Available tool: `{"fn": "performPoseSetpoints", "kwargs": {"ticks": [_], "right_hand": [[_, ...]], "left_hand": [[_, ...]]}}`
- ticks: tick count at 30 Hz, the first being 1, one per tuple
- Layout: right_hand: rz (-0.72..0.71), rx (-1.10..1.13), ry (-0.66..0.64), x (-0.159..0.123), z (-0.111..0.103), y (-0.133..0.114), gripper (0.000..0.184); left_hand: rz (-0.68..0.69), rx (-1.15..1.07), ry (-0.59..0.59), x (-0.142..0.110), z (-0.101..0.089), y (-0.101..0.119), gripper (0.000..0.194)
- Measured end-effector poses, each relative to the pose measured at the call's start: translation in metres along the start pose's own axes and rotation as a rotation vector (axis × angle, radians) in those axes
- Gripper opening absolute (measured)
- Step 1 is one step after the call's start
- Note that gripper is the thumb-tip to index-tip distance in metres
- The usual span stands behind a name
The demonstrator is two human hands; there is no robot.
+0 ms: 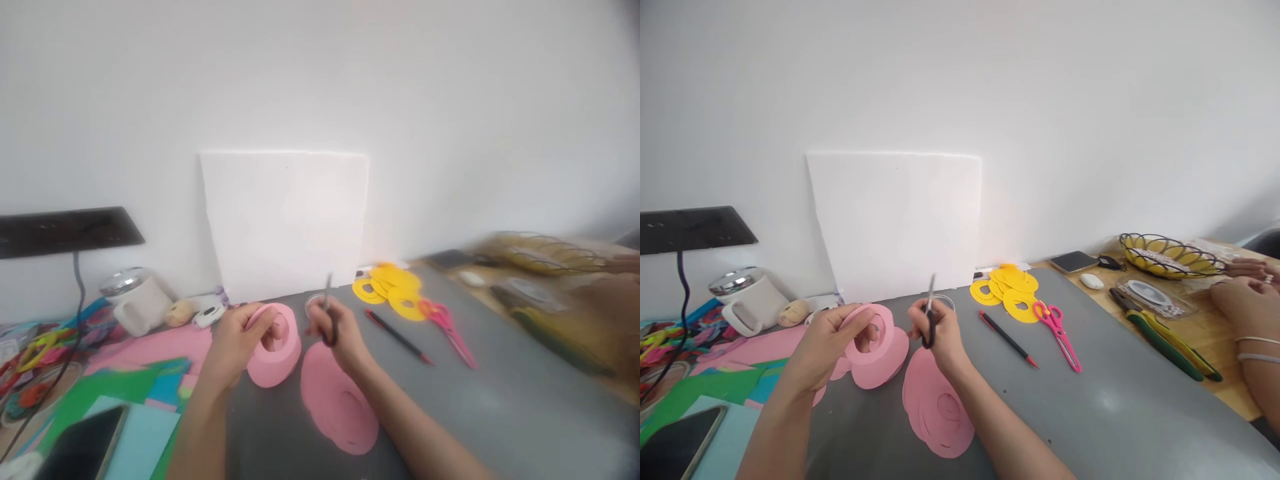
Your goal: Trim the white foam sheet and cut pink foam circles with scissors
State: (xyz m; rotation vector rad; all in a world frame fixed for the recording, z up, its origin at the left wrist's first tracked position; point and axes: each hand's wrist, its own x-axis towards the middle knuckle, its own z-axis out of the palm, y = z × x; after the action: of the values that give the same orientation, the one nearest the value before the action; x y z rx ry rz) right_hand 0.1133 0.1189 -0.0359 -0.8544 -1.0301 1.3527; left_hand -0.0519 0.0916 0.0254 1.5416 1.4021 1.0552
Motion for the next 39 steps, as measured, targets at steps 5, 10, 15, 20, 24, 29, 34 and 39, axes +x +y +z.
{"fn": "performPoseSetpoints", "kwargs": {"ticks": [5,10,15,20,24,29,34,39], "right_hand": [[-0.159,0.101,0.441,0.013,-0.013,0.000,0.024],[-0.209,0.178,0.526,0.017,-0.018,-0.002,0.023],[-0.192,0.209,0.576,0.019,-0.018,-0.002,0.020],[-0.193,0.235,0.575,0.022,-0.021,-0.001,0.019],[-0.192,0.238,0.567,0.024,-0.022,0.001,0.019],[-0.196,0.244,0.570,0.024,-0.022,0.000,0.018],[-0.211,0.248,0.571,0.025,-0.025,-0.002,0.017],[-0.295,0.239,0.602,0.023,-0.021,-0.005,0.017]], "left_hand": [[-0.036,-0.423,-0.157,-0.001,0.022,0.007,0.035],[-0.131,-0.684,-0.209,0.005,0.044,-0.001,0.032],[-0.185,-0.330,-0.317,0.013,0.065,-0.028,0.028],[-0.130,-0.033,-0.234,0.012,0.076,-0.031,0.008],[-0.085,0.112,-0.216,0.014,0.075,-0.030,0.018],[-0.072,0.099,-0.203,0.015,0.056,-0.025,0.015],[-0.069,0.035,-0.447,0.009,0.044,-0.017,0.018],[-0.009,0.277,-0.454,0.009,0.054,-0.021,0.021]]}}
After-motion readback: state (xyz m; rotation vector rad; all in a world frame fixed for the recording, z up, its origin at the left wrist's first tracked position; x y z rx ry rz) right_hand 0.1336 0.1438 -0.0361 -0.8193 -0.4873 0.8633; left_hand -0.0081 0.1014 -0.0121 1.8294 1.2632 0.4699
